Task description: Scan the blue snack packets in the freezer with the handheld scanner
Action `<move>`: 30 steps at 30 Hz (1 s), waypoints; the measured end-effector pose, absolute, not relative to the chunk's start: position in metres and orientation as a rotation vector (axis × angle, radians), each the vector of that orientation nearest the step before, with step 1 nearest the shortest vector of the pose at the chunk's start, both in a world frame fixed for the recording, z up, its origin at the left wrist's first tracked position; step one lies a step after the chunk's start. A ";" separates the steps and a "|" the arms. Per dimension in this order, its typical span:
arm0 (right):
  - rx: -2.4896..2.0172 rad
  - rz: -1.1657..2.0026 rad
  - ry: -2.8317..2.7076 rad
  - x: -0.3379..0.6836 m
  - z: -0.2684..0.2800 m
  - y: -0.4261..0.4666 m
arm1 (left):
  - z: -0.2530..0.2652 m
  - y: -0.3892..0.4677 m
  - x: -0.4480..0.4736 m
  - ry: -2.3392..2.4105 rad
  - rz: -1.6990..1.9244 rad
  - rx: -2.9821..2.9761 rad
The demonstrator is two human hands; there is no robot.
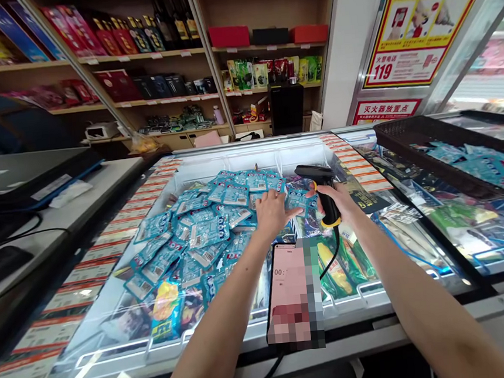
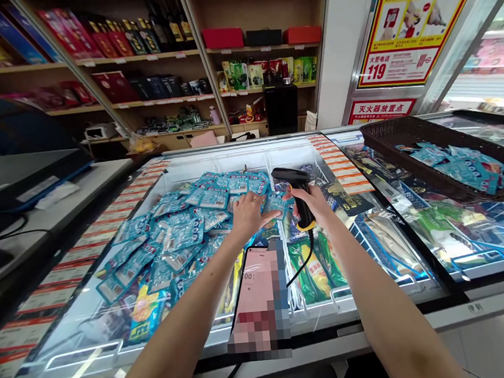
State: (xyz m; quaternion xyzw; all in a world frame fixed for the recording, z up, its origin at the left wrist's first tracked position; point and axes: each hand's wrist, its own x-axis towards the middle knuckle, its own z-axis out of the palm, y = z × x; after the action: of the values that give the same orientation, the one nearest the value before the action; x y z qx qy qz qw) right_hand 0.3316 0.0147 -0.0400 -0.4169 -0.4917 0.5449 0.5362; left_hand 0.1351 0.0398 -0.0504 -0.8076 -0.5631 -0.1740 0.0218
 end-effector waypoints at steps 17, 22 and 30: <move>-1.032 1.307 -1.231 0.324 -0.036 0.007 | -0.047 0.032 0.135 -1.805 -0.605 -2.584; -0.984 1.327 -1.249 0.325 -0.034 0.005 | -0.046 0.039 0.135 -1.844 -0.594 -2.551; -0.996 1.338 -1.226 0.325 -0.034 0.006 | -0.046 0.051 0.123 -1.869 -0.455 -2.571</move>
State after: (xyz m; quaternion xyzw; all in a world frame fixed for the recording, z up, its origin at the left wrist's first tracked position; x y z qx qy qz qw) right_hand 0.3247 0.0058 -0.0339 -0.4139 -0.5093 0.5557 0.5104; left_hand 0.1227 0.0508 -0.0461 -0.8002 -0.5817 -0.1417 -0.0345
